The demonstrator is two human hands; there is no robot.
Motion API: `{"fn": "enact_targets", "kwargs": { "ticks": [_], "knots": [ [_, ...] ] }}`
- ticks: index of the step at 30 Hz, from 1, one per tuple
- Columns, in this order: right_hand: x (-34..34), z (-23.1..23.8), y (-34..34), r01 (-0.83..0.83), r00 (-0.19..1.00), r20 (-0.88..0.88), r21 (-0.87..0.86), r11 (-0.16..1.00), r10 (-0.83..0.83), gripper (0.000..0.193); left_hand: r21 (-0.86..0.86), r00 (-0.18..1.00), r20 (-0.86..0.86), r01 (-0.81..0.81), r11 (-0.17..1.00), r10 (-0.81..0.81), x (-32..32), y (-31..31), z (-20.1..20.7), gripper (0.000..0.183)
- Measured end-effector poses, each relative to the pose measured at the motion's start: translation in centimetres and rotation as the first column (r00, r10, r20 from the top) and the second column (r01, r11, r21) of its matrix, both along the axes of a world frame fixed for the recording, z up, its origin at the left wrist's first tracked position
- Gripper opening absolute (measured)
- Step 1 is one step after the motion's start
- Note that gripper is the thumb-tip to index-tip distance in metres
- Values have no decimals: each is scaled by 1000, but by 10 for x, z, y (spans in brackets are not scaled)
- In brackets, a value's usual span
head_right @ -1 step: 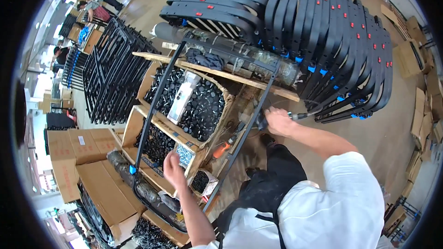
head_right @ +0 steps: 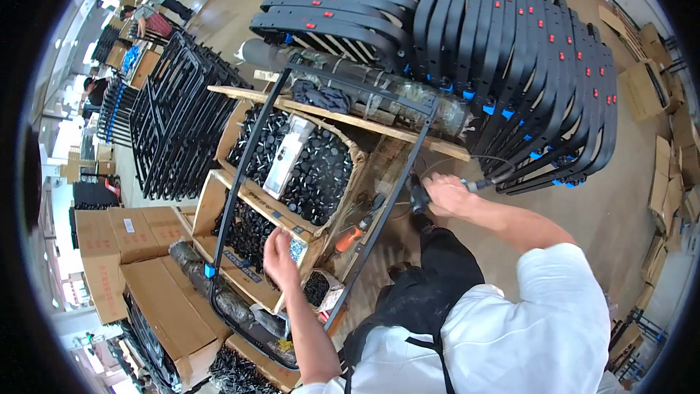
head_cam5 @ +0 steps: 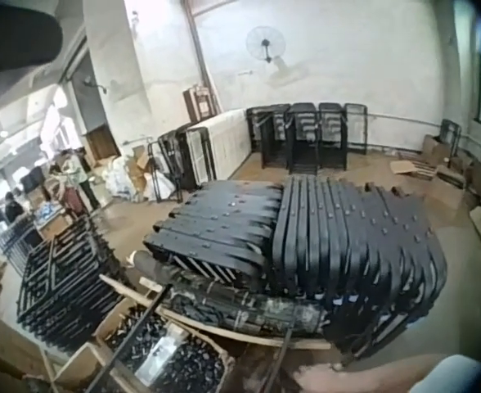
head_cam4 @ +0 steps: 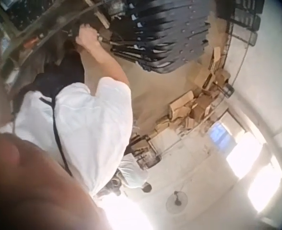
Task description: Assemble various components of a product frame, including attaching parts with screws and managing wiring.
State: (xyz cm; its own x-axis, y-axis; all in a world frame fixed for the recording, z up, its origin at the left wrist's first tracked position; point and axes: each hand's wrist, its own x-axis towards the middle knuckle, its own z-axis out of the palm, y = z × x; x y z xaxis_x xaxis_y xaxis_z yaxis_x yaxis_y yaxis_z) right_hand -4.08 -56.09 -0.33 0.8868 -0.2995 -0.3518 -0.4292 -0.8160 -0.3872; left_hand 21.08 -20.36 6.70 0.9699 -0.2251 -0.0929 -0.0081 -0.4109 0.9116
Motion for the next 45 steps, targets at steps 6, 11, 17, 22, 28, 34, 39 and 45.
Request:
{"fn": "enact_targets", "kwargs": {
  "ticks": [6, 11, 17, 22, 28, 34, 39, 45],
  "knots": [
    [-45, 172, -51, 287, 957, -52, 273, 918, -284, 35, -327, 797, -11, 568, 755, -604, -29, -237, 55, 35],
    [5, 241, -108, 292, 951, 95, 43, 956, -295, 35, -567, 510, 64, 726, 389, -858, -59, -362, 107, 44],
    [40, 235, -134, 317, 947, -73, 87, 944, -312, 36, -696, 426, -31, 640, 325, -904, -69, -401, 86, 45],
    [44, 241, -133, 323, 946, -86, 150, 934, -313, 41, -741, 435, -121, 559, 373, -892, -67, -403, 74, 28],
    [45, 235, -141, 308, 946, -149, 140, 941, -288, 42, -763, 439, -115, 535, 362, -891, -69, -405, 70, 26],
    [44, 221, -134, 257, 964, -96, 76, 963, -250, 62, -744, 440, -97, 564, 358, -893, -69, -394, 66, 26],
    [47, 226, -126, 343, 934, -136, 80, 936, -331, 52, -718, 418, -84, 604, 346, -904, -67, -393, 64, 25],
    [59, 216, -132, 481, 860, -306, 221, 848, -408, 29, -761, 358, -90, 577, 296, -929, -62, -396, 51, 27]
  ]
}}
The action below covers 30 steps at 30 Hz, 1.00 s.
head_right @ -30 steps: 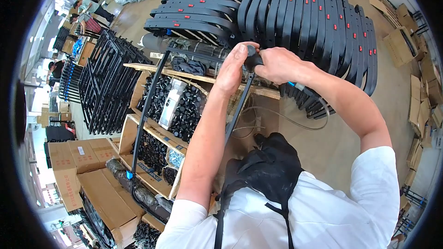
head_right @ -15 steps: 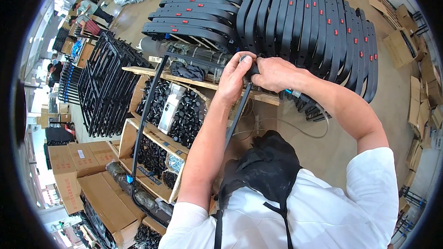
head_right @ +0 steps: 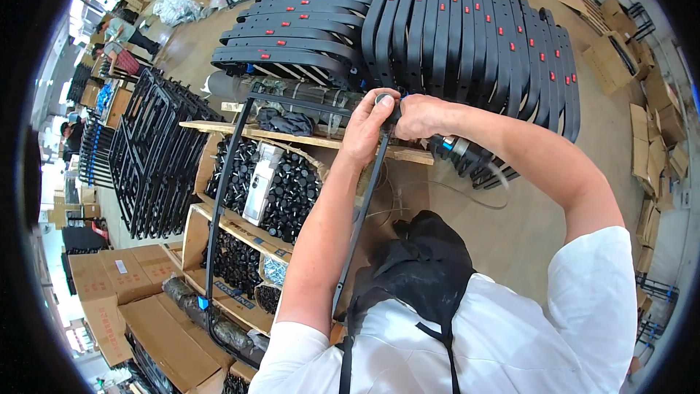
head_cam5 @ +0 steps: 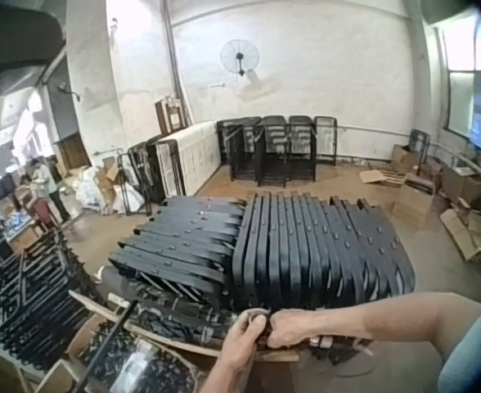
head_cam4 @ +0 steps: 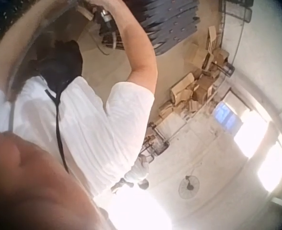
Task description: Assemble various components of a product frame, including attaching parts with screws and managing wiring.
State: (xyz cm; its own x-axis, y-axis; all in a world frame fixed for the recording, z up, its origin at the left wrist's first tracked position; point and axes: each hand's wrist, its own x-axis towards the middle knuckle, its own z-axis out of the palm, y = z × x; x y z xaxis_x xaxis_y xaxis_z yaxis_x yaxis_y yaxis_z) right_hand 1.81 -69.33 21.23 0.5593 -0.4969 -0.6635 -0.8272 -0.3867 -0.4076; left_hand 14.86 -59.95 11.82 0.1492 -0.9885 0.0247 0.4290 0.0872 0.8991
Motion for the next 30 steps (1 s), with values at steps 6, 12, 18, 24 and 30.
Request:
{"fn": "enact_targets", "kwargs": {
  "ticks": [6, 12, 18, 24, 30],
  "knots": [
    [6, -10, -1, 29, 999, -38, -143, 989, -34, 25, -24, 999, 37, 30, 999, -29, 4, -6, -2, 27],
    [9, 1, 3, 127, 991, 42, -86, 988, -123, 19, -32, 988, -111, 109, 994, -111, 13, -10, 8, 27],
    [46, 34, 14, 162, 924, 358, -58, 985, -131, 23, -163, 995, 10, -100, 982, 103, 51, -3, 48, 30],
    [262, 53, 6, -240, 929, 251, -148, 960, 271, 37, -92, 909, 1, -416, 905, 417, 241, 14, 56, 26],
    [408, 31, -2, -296, 916, 218, -196, 935, 336, 37, -38, 822, -12, -570, 821, 570, 371, 11, 45, 26]
  ]
}}
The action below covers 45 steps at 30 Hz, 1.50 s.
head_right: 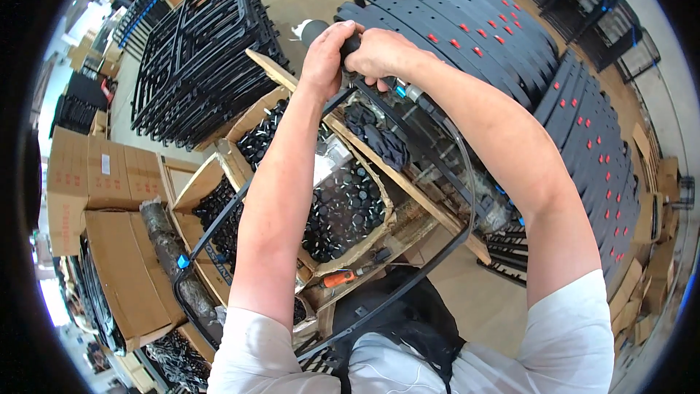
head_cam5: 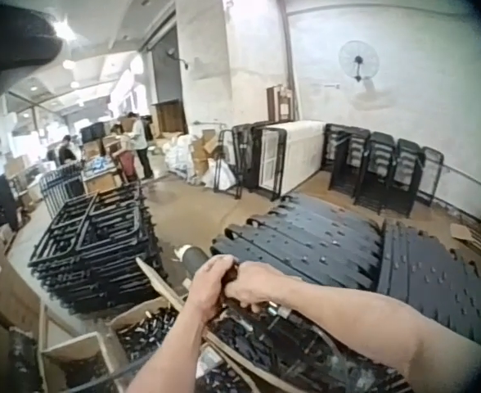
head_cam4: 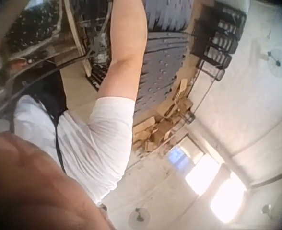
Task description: Assemble various components of a product frame, including attaching parts with screws and managing wiring.
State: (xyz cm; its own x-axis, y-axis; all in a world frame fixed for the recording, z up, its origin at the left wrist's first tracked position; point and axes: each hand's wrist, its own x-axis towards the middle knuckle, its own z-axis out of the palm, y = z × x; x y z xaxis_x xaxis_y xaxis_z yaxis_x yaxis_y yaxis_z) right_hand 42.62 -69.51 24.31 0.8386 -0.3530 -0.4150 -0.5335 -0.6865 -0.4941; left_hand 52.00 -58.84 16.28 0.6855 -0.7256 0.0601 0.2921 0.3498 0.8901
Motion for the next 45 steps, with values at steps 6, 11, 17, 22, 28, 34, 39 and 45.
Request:
{"fn": "enact_targets", "kwargs": {
  "ticks": [6, 11, 17, 22, 28, 34, 39, 45],
  "knots": [
    [43, -23, -13, -79, 996, -35, 50, 996, 81, 33, 11, 998, -37, -59, 998, 59, 31, -7, -31, 26],
    [49, -24, -15, -108, 993, -36, 52, 993, 110, 36, -7, 994, -83, -71, 997, 70, 34, -9, -34, 26],
    [51, -28, -12, -134, 981, -144, 5, 991, 133, 33, -10, 995, -59, -80, 997, 79, 27, -8, -38, 25],
    [51, -31, -7, -103, 983, -146, 46, 994, 108, 30, -14, 993, -70, -98, 995, 97, 27, -4, -44, 25],
    [51, -40, -18, -110, 994, 36, 233, 966, 104, 21, -41, 985, -161, -69, 997, 62, 20, -5, -40, 24],
    [52, -35, -16, -76, 997, 25, 271, 960, 71, 17, -94, 985, -172, -45, 995, 28, 23, -6, -39, 22],
    [63, -30, -8, -189, 981, -24, 121, 975, 193, 16, -101, 986, -149, -88, 991, 72, 29, 6, -33, 23],
    [36, 25, 71, -243, 970, 9, -40, 969, 243, 34, -83, 988, -38, -156, 984, 153, -3, 88, 17, 31]
  ]
}}
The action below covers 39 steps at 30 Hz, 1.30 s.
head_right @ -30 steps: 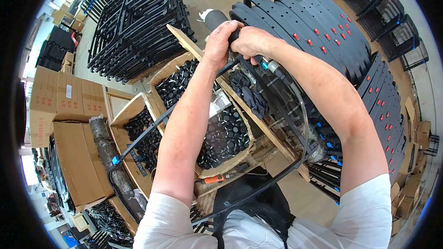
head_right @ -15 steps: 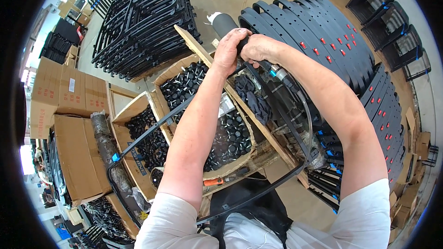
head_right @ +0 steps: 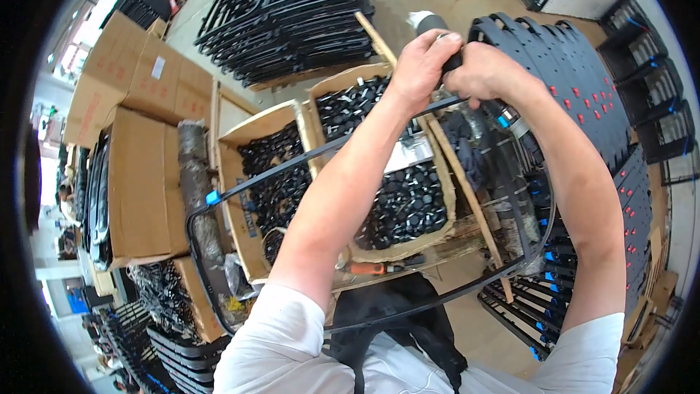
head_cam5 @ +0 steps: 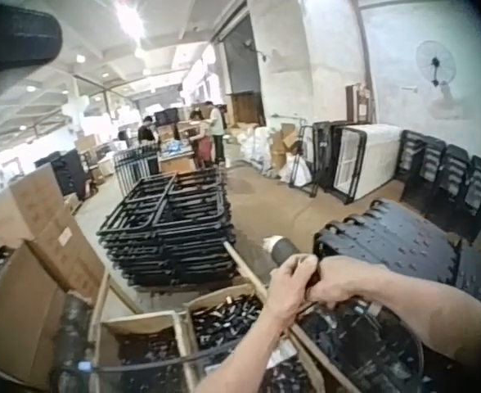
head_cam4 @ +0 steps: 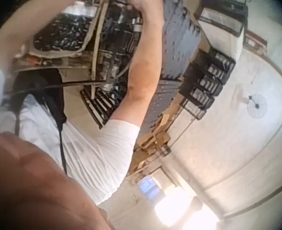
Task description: Assemble various components of a product frame, including attaching parts with screws and managing wiring.
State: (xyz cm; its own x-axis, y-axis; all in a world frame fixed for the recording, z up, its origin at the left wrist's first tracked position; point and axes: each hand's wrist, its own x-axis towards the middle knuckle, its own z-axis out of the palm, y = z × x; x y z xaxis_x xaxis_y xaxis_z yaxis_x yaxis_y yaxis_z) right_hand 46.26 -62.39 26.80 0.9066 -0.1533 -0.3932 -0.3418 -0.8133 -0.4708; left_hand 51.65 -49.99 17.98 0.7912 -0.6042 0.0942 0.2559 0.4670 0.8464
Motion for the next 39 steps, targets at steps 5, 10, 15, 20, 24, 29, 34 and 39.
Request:
{"fn": "enact_targets", "kwargs": {
  "ticks": [5, 10, 15, 20, 24, 29, 34, 39],
  "knots": [
    [14, -13, 157, -306, 948, -107, -62, 950, 299, 34, 116, 960, -65, -264, 958, 272, -9, 169, -27, 27],
    [16, -31, 256, -417, 907, -18, -165, 894, 420, 35, 138, 933, -72, -342, 930, 354, -15, 273, -32, 21],
    [16, -42, 287, -406, 910, -2, -221, 887, 415, 36, 84, 943, -28, -328, 941, 332, -10, 300, -50, 26],
    [12, -36, 294, -344, 938, -40, -228, 911, 344, 36, 79, 958, -60, -277, 958, 282, -9, 301, -52, 23],
    [10, -46, 292, -346, 937, -37, -243, 906, 347, 39, 98, 963, -65, -256, 962, 263, -12, 301, -51, 26],
    [0, -51, 293, -331, 937, 32, -236, 914, 348, 42, 100, 967, -8, -252, 963, 254, -18, 303, -60, 27],
    [8, -50, 296, -254, 958, -160, -98, 962, 237, 39, 113, 967, -40, -245, 963, 251, -19, 305, -63, 27],
    [25, -77, 280, -156, 954, -227, 190, 969, 197, 26, 58, 968, -87, -230, 971, 234, -16, 299, -71, 26]
  ]
}}
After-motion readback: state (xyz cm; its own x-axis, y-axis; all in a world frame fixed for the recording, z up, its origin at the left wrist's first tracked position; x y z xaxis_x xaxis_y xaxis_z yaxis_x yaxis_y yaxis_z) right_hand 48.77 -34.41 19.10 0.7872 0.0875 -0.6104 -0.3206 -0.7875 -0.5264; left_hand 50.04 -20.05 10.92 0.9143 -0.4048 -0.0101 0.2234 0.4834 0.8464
